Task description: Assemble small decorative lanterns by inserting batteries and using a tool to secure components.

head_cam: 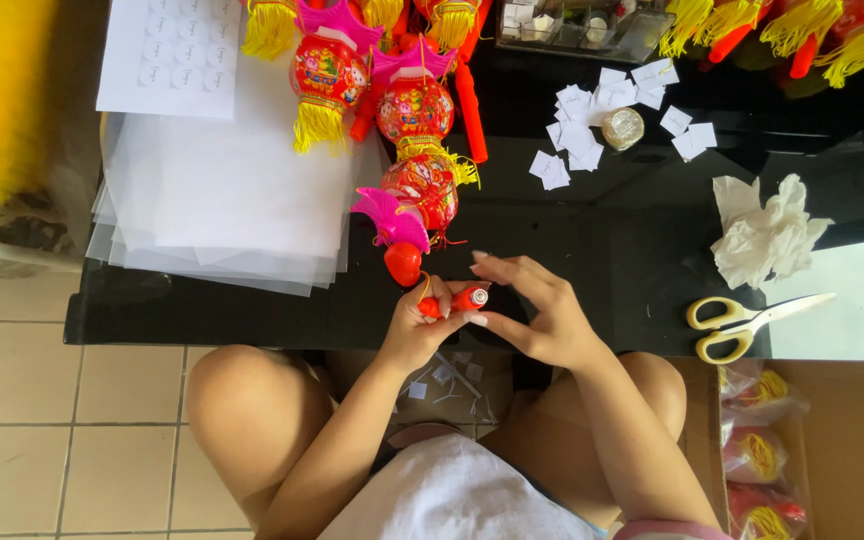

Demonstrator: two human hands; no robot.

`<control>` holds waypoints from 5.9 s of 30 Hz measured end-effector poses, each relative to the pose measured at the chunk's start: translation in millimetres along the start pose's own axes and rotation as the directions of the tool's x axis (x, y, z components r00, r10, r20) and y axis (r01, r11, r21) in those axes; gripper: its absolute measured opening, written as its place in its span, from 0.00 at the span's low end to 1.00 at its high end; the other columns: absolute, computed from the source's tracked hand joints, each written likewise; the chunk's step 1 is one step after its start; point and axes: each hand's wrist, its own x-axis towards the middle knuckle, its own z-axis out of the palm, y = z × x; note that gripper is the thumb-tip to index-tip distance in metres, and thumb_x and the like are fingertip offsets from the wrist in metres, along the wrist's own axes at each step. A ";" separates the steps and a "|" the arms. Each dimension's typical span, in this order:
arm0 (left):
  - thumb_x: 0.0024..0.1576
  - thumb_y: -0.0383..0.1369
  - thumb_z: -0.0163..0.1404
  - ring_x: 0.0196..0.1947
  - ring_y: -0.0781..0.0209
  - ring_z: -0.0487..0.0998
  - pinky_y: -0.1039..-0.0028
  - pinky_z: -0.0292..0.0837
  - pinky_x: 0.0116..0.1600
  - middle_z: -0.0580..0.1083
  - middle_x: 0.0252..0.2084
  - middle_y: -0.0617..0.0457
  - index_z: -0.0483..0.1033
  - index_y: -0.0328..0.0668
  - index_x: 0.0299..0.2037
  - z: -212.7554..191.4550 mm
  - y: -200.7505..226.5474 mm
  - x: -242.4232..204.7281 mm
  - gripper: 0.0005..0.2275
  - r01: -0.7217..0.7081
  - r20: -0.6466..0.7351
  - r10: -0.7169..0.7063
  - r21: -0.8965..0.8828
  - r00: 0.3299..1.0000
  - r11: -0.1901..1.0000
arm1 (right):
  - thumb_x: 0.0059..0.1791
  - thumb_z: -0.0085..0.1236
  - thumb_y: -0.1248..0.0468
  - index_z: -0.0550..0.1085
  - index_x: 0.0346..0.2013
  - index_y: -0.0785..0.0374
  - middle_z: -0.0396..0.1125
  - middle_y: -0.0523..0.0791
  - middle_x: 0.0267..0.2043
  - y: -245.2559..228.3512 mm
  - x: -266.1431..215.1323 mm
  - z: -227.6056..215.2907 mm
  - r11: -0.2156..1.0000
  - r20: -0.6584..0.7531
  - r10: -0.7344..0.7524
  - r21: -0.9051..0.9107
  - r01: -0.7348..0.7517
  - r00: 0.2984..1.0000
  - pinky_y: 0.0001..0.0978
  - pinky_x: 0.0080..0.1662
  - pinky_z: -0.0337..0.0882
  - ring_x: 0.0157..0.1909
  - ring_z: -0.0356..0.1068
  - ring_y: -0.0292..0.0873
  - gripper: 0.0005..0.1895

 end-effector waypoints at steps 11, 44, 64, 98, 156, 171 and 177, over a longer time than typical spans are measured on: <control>0.57 0.21 0.59 0.55 0.55 0.75 0.65 0.67 0.61 0.75 0.54 0.39 0.61 0.44 0.34 4.1 9.9 -0.1 0.14 0.014 0.007 -0.014 0.011 1.000 1.000 | 0.47 0.67 0.69 0.79 0.42 0.72 0.74 0.56 0.50 5.2 -11.9 16.3 0.981 -0.053 0.192 0.041 -0.190 0.980 0.51 0.52 0.74 0.52 0.76 0.58 0.11; 0.55 0.28 0.64 0.41 0.63 0.81 0.64 0.74 0.61 0.78 0.36 0.48 0.80 0.33 0.55 25.6 27.3 2.4 0.18 0.309 -0.349 -0.275 0.045 0.896 0.950 | 0.52 0.55 0.70 0.78 0.44 0.77 0.72 0.51 0.24 -1.9 -51.0 20.0 0.840 -0.037 0.380 0.433 -0.328 0.924 0.21 0.16 0.64 0.13 0.65 0.34 0.11; 0.54 0.28 0.61 0.42 0.58 0.81 0.68 0.78 0.43 0.81 0.43 0.39 0.79 0.31 0.48 28.0 38.3 7.0 0.13 0.201 -0.196 -0.213 -0.083 0.957 0.976 | 0.57 0.46 0.64 0.67 0.47 0.85 0.60 0.60 0.20 -15.7 -49.8 16.8 -0.174 0.419 0.674 0.891 -0.420 0.608 0.15 0.05 0.51 0.05 0.50 0.29 0.18; 0.53 0.26 0.63 0.48 0.55 0.82 0.63 0.76 0.56 0.82 0.40 0.41 0.79 0.29 0.46 39.5 42.8 3.3 0.12 0.099 -0.286 -0.077 0.064 0.955 0.993 | 0.49 0.60 0.70 0.78 0.44 0.74 0.70 0.48 0.18 -31.7 -37.1 9.8 0.975 -0.259 -0.014 -0.216 -0.043 0.966 0.22 0.15 0.63 0.09 0.59 0.38 0.11; 0.52 0.23 0.58 0.51 0.39 0.83 0.56 0.76 0.61 0.82 0.48 0.33 0.77 0.33 0.45 28.1 39.1 -4.3 0.11 0.227 -0.327 -0.278 -0.184 0.903 0.956 | 0.52 0.61 0.60 0.72 0.57 0.64 0.67 0.50 0.48 -34.7 -70.6 67.3 0.888 -0.419 0.190 -0.313 -0.338 0.888 0.31 0.41 0.73 0.40 0.71 0.44 0.20; 0.52 0.23 0.59 0.50 0.40 0.82 0.52 0.76 0.64 0.81 0.46 0.36 0.77 0.34 0.43 35.9 37.5 -11.4 0.10 0.165 -0.335 -0.240 -0.238 0.911 0.957 | 0.47 0.68 0.62 0.72 0.50 0.63 0.68 0.48 0.47 -47.8 -79.1 55.1 0.940 -0.426 0.263 -0.091 -0.330 0.865 0.28 0.36 0.73 0.39 0.73 0.41 0.20; 0.52 0.24 0.59 0.52 0.32 0.83 0.49 0.75 0.63 0.82 0.47 0.34 0.77 0.35 0.44 45.5 62.1 -7.6 0.10 0.217 -0.201 -0.252 -0.181 0.947 0.959 | 0.54 0.53 0.58 0.74 0.45 0.69 0.71 0.49 0.28 -55.8 -78.6 44.2 0.851 -0.334 0.524 0.248 -0.464 0.783 0.28 0.24 0.59 0.20 0.59 0.38 0.15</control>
